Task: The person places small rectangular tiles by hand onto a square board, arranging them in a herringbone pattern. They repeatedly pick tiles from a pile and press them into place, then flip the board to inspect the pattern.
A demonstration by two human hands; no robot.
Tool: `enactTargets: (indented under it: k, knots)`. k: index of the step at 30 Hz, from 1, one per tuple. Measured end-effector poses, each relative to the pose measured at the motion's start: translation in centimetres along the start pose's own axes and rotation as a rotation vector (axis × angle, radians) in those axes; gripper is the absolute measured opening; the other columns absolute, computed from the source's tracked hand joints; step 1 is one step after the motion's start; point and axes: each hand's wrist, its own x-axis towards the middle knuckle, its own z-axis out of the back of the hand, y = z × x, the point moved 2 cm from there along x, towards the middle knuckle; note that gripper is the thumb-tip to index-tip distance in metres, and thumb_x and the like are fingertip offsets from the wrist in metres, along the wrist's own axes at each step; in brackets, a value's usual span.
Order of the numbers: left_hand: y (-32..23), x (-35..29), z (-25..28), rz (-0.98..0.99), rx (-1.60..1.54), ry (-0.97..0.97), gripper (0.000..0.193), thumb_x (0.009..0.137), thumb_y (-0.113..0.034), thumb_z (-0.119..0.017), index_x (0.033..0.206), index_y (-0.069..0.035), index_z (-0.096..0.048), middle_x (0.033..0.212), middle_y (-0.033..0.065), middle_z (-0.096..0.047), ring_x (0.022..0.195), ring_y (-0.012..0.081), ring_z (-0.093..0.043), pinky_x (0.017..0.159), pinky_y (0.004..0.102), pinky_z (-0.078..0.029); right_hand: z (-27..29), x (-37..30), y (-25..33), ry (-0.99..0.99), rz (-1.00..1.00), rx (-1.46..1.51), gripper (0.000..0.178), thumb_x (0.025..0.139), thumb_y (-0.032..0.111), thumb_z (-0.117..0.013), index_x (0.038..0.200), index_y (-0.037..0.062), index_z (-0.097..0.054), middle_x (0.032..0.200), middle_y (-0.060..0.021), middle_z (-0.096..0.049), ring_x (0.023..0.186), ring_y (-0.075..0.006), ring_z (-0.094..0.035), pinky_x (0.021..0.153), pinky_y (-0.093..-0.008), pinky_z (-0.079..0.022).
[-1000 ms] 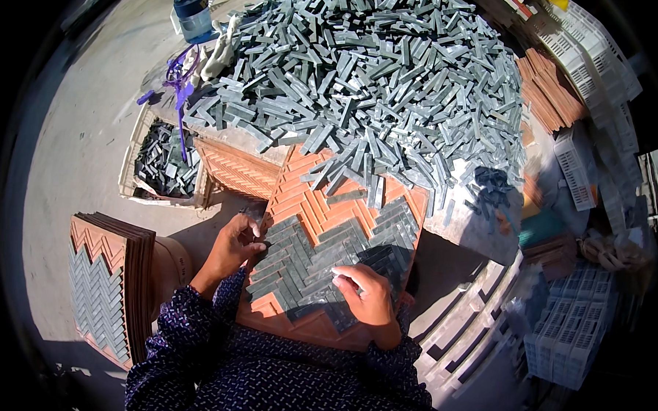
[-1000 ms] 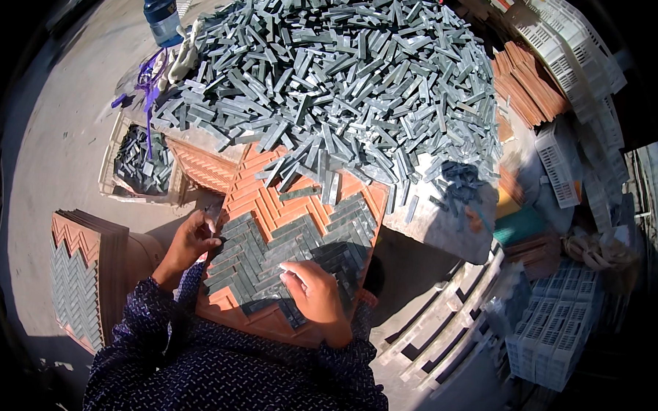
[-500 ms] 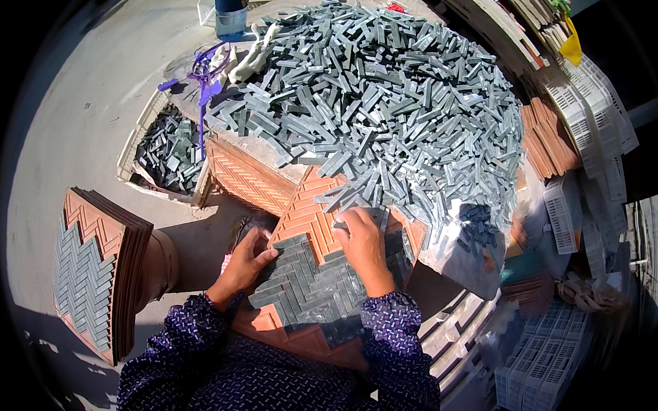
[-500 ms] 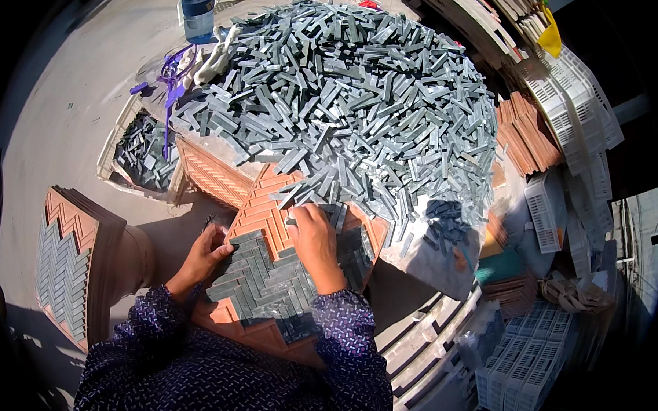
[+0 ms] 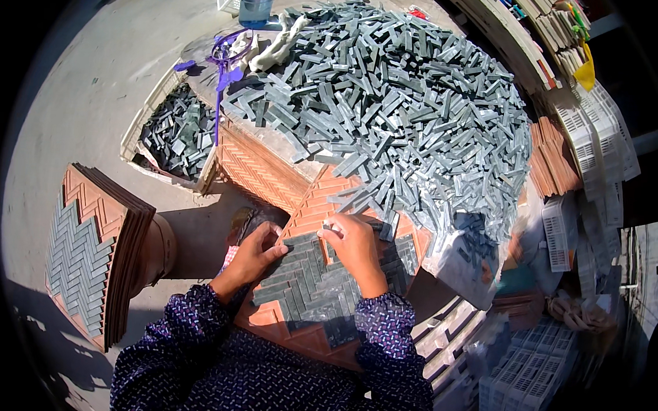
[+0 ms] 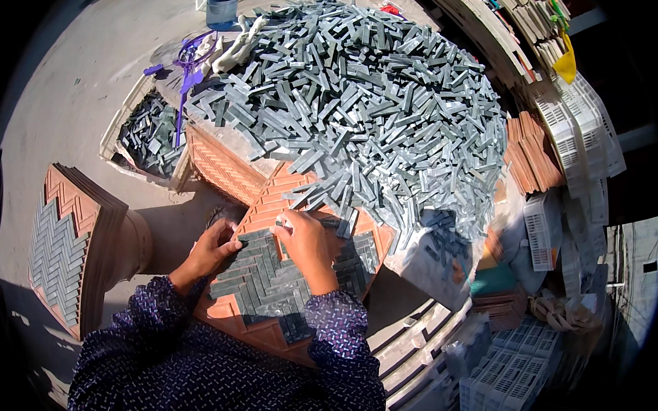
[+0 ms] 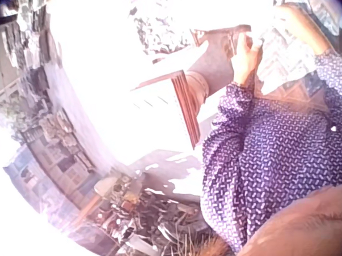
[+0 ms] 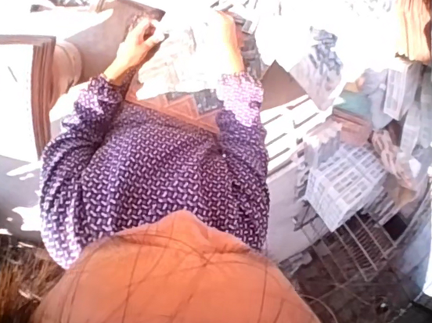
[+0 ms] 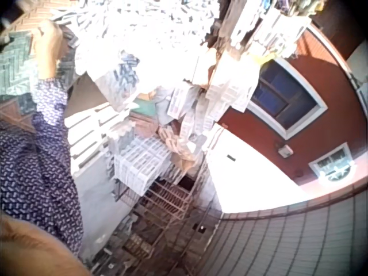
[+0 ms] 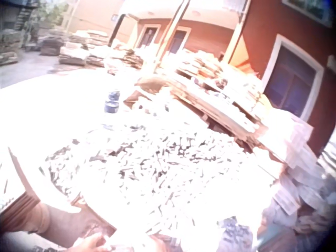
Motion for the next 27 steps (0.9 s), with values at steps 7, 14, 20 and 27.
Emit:
enactTargets:
  k: [7, 14, 20, 27]
  knots:
    - [0.1, 0.1, 0.2, 0.0, -0.004, 0.007, 0.025, 0.088, -0.006, -0.065, 0.106, -0.003, -0.047, 0.096, 0.0014, -0.054, 0.093, 0.0096, -0.052, 0.084, 0.026, -0.044, 0.1, 0.6, 0.6, 0.035, 0.048, 0.086, 0.013, 0.078, 0.01, -0.07, 0.084, -0.0008, -0.064, 0.074, -0.0144, -0.064, 0.067, -0.0289, -0.061, 0.061, -0.0348, -0.046]
    - [0.1, 0.1, 0.0, 0.018, -0.02, 0.009, 0.026, 0.087, -0.006, -0.065, 0.106, -0.003, -0.048, 0.094, 0.001, -0.053, 0.093, 0.009, -0.051, 0.084, 0.0256, -0.044, -1.3, -1.1, -1.3, -0.012, 0.108, 0.067, 0.016, 0.077, 0.006, -0.069, 0.093, 0.001, -0.068, 0.083, -0.0141, -0.065, 0.075, -0.0292, -0.063, 0.067, -0.0348, -0.049]
    - [-0.5, -0.1, 0.3, -0.026, 0.114, -0.046, 0.024, 0.087, -0.01, -0.066, 0.102, -0.001, -0.05, 0.089, 0.0023, -0.055, 0.089, 0.0091, -0.053, 0.078, 0.0254, -0.045, -0.8, -2.2, -0.9, 0.021, 0.127, -0.024, 0.028, 0.077, 0.006, -0.07, 0.104, 0.0035, -0.065, 0.094, -0.0128, -0.065, 0.082, -0.0303, -0.063, 0.07, -0.0353, -0.049]
    - [-5.7, 1.9, -1.0, -0.368, 0.687, -0.306, 0.019, 0.076, -0.005, -0.07, 0.089, -0.002, -0.057, 0.074, 0.0099, -0.053, 0.066, 0.0204, -0.053, 0.06, 0.0301, -0.044, 1.1, -0.8, -2.5, -0.407, -0.091, -0.234, 0.024, 0.078, 0.015, -0.071, 0.09, 0.0051, -0.054, 0.077, -0.0124, -0.063, 0.071, -0.0332, -0.063, 0.06, -0.0429, -0.048]
